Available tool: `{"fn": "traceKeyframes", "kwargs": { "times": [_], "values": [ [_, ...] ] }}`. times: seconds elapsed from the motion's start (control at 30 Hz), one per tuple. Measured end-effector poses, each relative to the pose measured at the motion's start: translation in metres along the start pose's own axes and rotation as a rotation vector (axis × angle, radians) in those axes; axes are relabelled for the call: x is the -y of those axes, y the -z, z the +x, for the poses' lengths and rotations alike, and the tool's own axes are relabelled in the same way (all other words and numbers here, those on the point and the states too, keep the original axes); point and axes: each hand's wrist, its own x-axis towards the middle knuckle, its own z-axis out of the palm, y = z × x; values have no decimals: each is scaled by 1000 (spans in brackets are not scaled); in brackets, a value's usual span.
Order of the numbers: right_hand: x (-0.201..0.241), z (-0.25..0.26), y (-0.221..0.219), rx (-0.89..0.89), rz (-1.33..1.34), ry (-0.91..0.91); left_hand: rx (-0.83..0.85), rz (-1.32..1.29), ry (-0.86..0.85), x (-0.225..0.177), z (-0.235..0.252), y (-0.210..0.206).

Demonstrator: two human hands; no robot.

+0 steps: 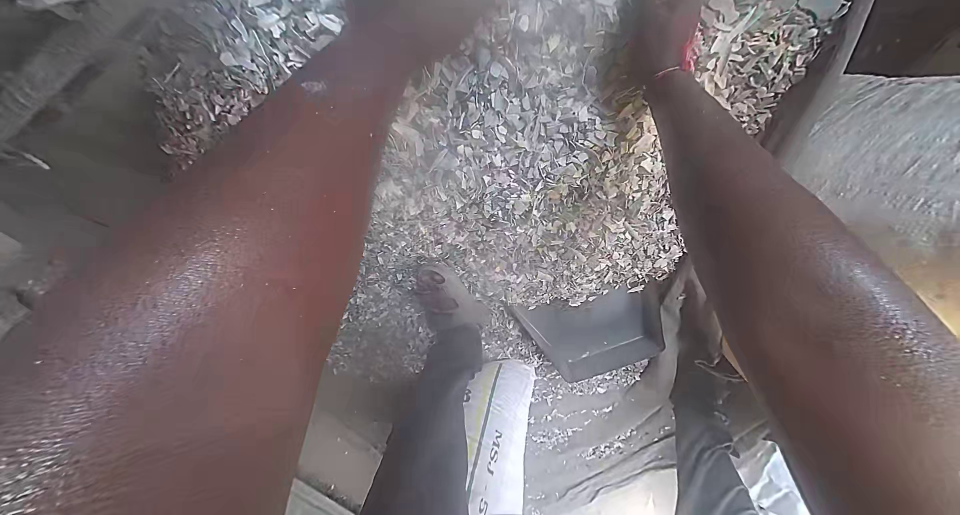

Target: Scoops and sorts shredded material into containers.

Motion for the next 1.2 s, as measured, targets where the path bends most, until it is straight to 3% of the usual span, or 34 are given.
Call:
{"fn": "traceKeyframes", "kwargs": {
  "times": [0.33,0.5,0.7,0.83,1.2],
  "values": [
    [-22,-24,-5,2,156,141,24,54,66,-14,-16,-6],
    [-20,-35,1,15,136,105,37,65,77,-19,-19,-5],
    [-29,-53,5,13,132,203,27,42,97,-23,-33,-13],
    [-44,-72,-4,-91,136,238,22,7,116,-33,-51,-25],
    [-77,-136,2,-91,63,286,59,-51,201,-51,-93,-57]
  ]
}}
